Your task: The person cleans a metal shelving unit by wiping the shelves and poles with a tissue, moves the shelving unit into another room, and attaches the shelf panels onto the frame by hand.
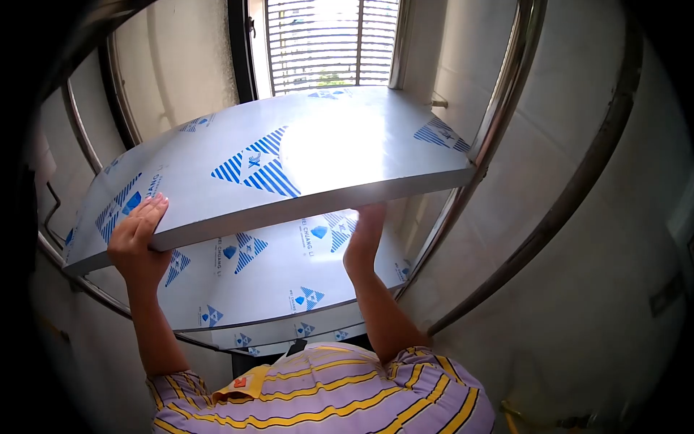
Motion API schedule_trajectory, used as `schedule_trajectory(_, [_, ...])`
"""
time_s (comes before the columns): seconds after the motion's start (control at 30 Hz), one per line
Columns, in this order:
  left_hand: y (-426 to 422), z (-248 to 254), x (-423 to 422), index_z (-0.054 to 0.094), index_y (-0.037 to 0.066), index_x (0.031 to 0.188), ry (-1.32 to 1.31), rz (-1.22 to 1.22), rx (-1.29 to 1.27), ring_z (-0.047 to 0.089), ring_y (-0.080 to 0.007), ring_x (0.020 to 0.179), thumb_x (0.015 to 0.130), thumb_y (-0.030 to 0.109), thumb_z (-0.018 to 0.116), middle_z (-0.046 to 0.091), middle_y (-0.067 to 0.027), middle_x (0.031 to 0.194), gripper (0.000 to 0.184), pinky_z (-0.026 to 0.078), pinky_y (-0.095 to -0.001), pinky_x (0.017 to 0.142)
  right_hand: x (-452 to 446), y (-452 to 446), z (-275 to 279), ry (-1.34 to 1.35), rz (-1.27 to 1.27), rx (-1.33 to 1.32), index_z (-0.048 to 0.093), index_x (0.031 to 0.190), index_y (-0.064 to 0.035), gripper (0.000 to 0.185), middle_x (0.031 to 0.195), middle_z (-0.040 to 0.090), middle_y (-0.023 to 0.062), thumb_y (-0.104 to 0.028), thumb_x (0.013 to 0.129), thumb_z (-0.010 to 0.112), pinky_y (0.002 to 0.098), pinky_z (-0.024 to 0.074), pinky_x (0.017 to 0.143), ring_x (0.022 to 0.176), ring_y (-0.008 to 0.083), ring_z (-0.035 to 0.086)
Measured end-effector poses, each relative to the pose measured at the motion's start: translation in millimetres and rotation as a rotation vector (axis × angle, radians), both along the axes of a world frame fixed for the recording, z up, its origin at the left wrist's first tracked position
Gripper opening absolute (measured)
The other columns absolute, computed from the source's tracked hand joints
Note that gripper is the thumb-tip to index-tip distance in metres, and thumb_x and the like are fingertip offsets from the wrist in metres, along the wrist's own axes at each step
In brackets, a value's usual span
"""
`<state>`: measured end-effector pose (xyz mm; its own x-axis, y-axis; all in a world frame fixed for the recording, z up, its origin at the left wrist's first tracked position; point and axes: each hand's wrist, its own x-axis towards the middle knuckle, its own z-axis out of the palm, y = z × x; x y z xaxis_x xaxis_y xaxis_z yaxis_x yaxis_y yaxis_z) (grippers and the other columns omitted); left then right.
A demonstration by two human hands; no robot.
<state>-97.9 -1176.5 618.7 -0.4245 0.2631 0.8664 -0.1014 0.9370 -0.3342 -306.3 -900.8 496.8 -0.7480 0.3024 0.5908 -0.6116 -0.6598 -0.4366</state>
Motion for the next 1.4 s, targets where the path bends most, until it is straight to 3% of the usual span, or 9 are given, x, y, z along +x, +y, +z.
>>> schedule_trajectory(0.03, [0,1,0,0.074,0.016,0.109,0.001,-0.003,-0.004,0.072,-0.0227,0.106,0.078,0.012,0.080,0.076,-0.0044,0.107,0.032,0.056,-0.0397,0.092,0,-7,11,-0.266,0.254,-0.227,0.049,0.127,-0.0088,0.042,0.117,0.060,0.0127,-0.032,0.095,0.067,0.0358,0.0523,0.087,0.104,0.0208,0.061])
schedule_trajectory(0.17, [4,2,0,0.073,0.017,0.108,0.011,0.000,-0.027,0.072,-0.0221,0.105,0.079,0.013,0.079,0.076,-0.0032,0.106,0.030,0.057,-0.0389,0.091,-12,-8,36,0.030,-0.203,0.586,0.044,0.139,-0.0034,0.049,0.129,0.058,0.0139,-0.034,0.102,0.052,0.0337,0.0455,0.099,0.117,0.0205,0.057])
schedule_trajectory(0.27, [8,2,0,0.073,0.018,0.106,0.036,0.015,-0.005,0.072,-0.0214,0.104,0.080,0.013,0.078,0.077,-0.0026,0.106,0.027,0.057,-0.0383,0.090,11,-13,63,0.056,0.891,-0.303,0.046,0.138,-0.0020,0.048,0.134,0.056,0.0113,-0.038,0.108,0.036,0.0301,0.0351,0.110,0.130,0.0201,0.049])
schedule_trajectory(0.4, [9,1,1,0.072,0.021,0.108,0.045,0.052,-0.016,0.072,-0.0195,0.104,0.079,0.015,0.081,0.076,-0.0005,0.106,0.031,0.057,-0.0382,0.090,24,-21,28,-0.040,0.881,-0.289,0.044,0.136,-0.0030,0.045,0.137,0.050,0.0090,-0.038,0.109,0.035,0.0313,0.0362,0.110,0.124,0.0159,0.048])
schedule_trajectory(0.63, [5,-2,3,0.071,0.019,0.109,0.030,0.051,-0.003,0.071,-0.0207,0.106,0.079,0.016,0.080,0.076,-0.0011,0.109,0.032,0.055,-0.0390,0.093,32,41,31,0.898,-1.142,0.272,0.036,0.136,-0.0056,0.045,0.134,0.046,0.0130,-0.021,0.096,0.051,0.0361,0.0362,0.104,0.126,0.0264,0.044])
schedule_trajectory(0.7, [3,-1,3,0.071,0.020,0.109,0.028,0.044,-0.019,0.071,-0.0201,0.107,0.078,0.015,0.081,0.076,-0.0005,0.109,0.033,0.055,-0.0391,0.093,13,74,50,0.652,-1.276,0.286,0.037,0.137,-0.0027,0.046,0.135,0.043,0.0154,-0.019,0.096,0.053,0.0383,0.0336,0.108,0.128,0.0265,0.043])
schedule_trajectory(0.87, [-5,-6,1,0.069,0.019,0.114,0.019,0.029,-0.057,0.070,-0.0232,0.109,0.078,0.020,0.081,0.075,-0.0020,0.113,0.038,0.055,-0.0425,0.096,-21,129,108,0.081,-1.357,0.466,0.043,0.137,-0.0044,0.055,0.138,0.043,0.0175,-0.040,0.098,0.060,0.0455,0.0372,0.109,0.131,0.0300,0.044])
schedule_trajectory(1.0, [-2,-6,1,0.068,0.019,0.114,-0.007,0.025,-0.034,0.069,-0.0275,0.110,0.079,0.034,0.081,0.074,-0.0033,0.114,0.041,0.054,-0.0469,0.097,-42,148,115,-0.168,-1.049,0.642,0.047,0.137,-0.0071,0.060,0.110,0.068,0.0131,-0.053,0.099,0.054,0.0353,0.0557,0.083,0.096,0.0260,0.068])
schedule_trajectory(1.4, [58,-14,-49,0.072,0.021,0.109,0.108,-0.041,-0.128,0.072,-0.0188,0.106,0.080,0.034,0.083,0.077,0.0003,0.106,0.034,0.056,-0.0341,0.091,-54,153,120,-0.137,-0.876,0.558,0.056,0.122,-0.0066,0.061,0.085,0.062,0.0057,-0.061,0.095,0.056,0.0251,0.0495,0.064,0.077,0.0127,0.063])
